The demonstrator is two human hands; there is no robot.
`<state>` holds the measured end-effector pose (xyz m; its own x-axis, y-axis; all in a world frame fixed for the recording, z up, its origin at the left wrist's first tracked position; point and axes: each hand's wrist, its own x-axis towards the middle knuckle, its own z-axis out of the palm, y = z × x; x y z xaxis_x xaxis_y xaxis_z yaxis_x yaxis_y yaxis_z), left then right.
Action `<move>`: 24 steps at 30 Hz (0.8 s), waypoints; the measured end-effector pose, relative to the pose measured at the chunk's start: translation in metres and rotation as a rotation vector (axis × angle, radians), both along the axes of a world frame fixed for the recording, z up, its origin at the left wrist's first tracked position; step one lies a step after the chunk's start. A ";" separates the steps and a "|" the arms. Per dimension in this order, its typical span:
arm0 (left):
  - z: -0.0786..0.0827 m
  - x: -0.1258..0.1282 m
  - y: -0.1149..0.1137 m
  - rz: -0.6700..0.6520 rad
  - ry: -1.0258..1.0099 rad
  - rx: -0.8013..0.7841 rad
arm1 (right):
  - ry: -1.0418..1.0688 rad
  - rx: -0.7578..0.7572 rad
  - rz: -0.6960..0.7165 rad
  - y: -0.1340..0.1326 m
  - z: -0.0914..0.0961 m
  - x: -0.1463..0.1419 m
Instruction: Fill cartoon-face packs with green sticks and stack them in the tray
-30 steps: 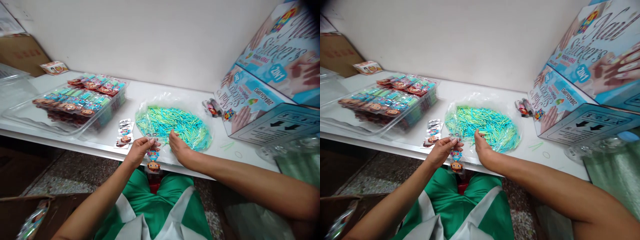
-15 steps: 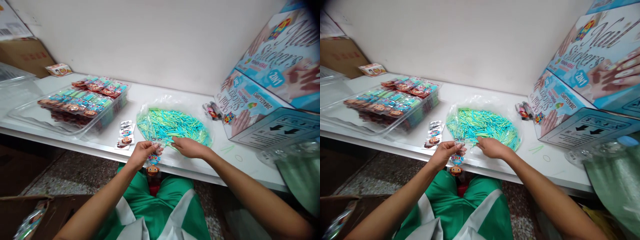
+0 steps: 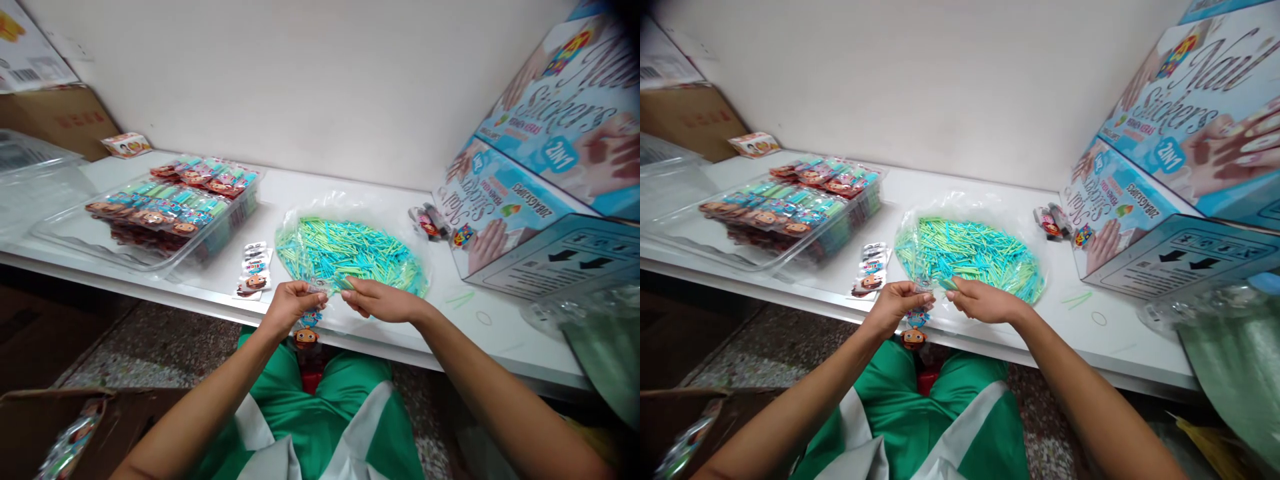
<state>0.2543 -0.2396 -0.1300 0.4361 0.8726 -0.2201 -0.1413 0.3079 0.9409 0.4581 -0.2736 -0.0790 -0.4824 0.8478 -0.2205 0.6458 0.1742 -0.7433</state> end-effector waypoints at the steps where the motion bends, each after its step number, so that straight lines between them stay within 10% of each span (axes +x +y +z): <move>1: 0.000 0.000 0.000 -0.012 0.025 0.022 | -0.018 0.014 0.014 0.001 0.001 0.000; 19: -0.002 -0.011 0.000 -0.181 0.685 1.109 | -0.601 0.088 0.189 0.001 0.014 -0.013; 24: 0.006 -0.006 -0.005 -0.386 0.737 1.135 | -0.668 0.153 0.204 0.000 0.017 -0.024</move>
<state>0.2488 -0.2444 -0.1242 0.7802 0.5804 0.2335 0.4045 -0.7527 0.5195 0.4342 -0.2738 -0.0617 -0.4380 0.7998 -0.4105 0.8980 0.4108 -0.1577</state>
